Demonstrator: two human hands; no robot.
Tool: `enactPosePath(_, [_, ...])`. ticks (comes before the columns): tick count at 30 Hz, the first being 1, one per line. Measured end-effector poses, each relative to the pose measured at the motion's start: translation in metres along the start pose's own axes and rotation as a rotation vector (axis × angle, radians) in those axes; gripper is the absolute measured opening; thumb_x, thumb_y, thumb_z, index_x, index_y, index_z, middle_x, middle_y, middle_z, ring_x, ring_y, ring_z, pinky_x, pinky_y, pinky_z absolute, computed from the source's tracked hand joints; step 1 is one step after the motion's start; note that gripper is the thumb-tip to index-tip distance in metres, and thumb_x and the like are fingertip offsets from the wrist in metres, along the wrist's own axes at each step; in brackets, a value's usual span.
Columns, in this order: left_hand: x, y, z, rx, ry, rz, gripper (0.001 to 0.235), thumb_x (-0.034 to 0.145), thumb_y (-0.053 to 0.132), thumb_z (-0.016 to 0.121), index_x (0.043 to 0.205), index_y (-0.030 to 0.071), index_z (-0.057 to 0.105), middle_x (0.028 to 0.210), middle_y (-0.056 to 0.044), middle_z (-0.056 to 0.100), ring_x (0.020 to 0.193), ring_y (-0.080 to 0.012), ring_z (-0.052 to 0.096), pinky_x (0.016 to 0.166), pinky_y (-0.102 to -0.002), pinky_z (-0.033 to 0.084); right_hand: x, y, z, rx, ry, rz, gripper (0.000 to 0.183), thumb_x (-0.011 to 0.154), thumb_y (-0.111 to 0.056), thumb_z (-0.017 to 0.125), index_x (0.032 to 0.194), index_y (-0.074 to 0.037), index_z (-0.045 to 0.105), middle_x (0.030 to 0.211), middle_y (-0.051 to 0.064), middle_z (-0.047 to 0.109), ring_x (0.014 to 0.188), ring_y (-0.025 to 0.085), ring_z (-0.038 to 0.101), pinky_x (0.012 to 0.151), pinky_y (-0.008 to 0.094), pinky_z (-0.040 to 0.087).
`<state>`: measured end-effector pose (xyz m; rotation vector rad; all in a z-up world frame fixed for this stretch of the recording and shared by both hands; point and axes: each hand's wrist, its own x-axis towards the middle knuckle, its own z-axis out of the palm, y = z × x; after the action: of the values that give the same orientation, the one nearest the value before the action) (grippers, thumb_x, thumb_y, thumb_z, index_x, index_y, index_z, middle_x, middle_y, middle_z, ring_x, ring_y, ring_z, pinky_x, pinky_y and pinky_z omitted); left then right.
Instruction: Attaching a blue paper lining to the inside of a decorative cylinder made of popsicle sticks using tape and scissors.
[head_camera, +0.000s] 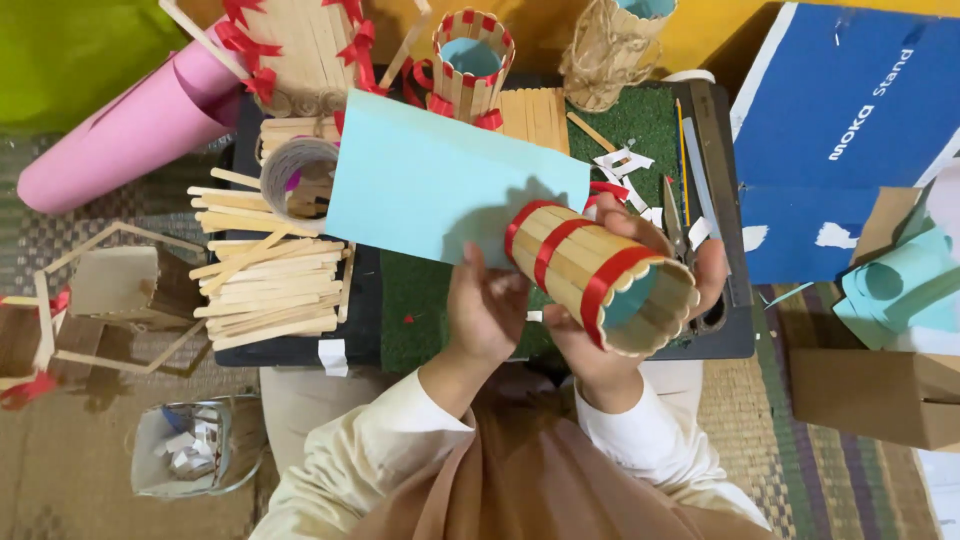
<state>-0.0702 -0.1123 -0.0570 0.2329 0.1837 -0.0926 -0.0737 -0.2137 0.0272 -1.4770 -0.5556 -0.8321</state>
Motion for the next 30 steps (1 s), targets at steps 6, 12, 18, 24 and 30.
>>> enactPosePath(6, [0.016, 0.021, 0.029, -0.014, -0.162, -0.022, 0.041, 0.11, 0.039, 0.048, 0.123, 0.004, 0.064, 0.12, -0.008, 0.071, 0.106, -0.018, 0.068, 0.094, -0.035, 0.051, -0.004, 0.017, -0.004, -0.098, -0.096, -0.028, 0.114, 0.077, -0.04, 0.081, 0.169, -0.038, 0.015, 0.16, 0.013, 0.045, 0.156, 0.031, 0.046, 0.141, 0.055, 0.037])
enactPosePath(12, [0.023, 0.041, 0.011, -0.229, -0.171, -0.214, 0.04, 0.112, 0.038, 0.047, 0.136, 0.008, 0.06, 0.132, -0.007, 0.069, 0.113, -0.02, 0.069, 0.099, -0.038, 0.053, -0.003, 0.025, -0.008, -0.055, -0.207, -0.027, 0.113, 0.073, -0.059, 0.073, 0.167, -0.046, 0.014, 0.164, 0.014, 0.033, 0.158, 0.033, 0.036, 0.139, 0.056, 0.035])
enactPosePath(18, [0.031, 0.039, -0.003, -0.15, -0.079, -0.189, 0.043, 0.111, 0.037, 0.047, 0.132, 0.003, 0.06, 0.125, -0.012, 0.07, 0.106, -0.0208, 0.071, 0.095, -0.038, 0.054, -0.008, 0.036, -0.012, -0.043, -0.261, -0.005, 0.115, 0.073, -0.055, 0.079, 0.167, -0.045, 0.013, 0.163, 0.011, 0.031, 0.158, 0.036, 0.033, 0.141, 0.061, 0.027])
enactPosePath(24, [0.027, 0.021, -0.017, 0.064, -0.189, 0.012, 0.032, 0.113, 0.029, 0.047, 0.13, 0.004, 0.053, 0.131, -0.015, 0.064, 0.103, -0.0232, 0.07, 0.084, -0.031, 0.057, 0.001, 0.011, -0.047, -0.333, -0.075, -0.254, 0.088, 0.089, -0.07, 0.029, 0.166, -0.029, 0.026, 0.166, 0.008, 0.033, 0.163, 0.028, 0.021, 0.142, 0.053, 0.012])
enactPosePath(30, [0.02, 0.013, -0.033, 0.29, -0.127, -0.085, 0.036, 0.107, 0.042, 0.051, 0.103, 0.006, 0.051, 0.099, -0.013, 0.066, 0.079, -0.0166, 0.063, 0.069, -0.029, 0.048, 0.019, -0.009, -0.035, -0.805, -0.411, 0.194, 0.078, 0.104, -0.066, 0.022, 0.152, -0.009, 0.046, 0.166, 0.013, 0.037, 0.164, 0.033, 0.018, 0.138, 0.063, 0.003])
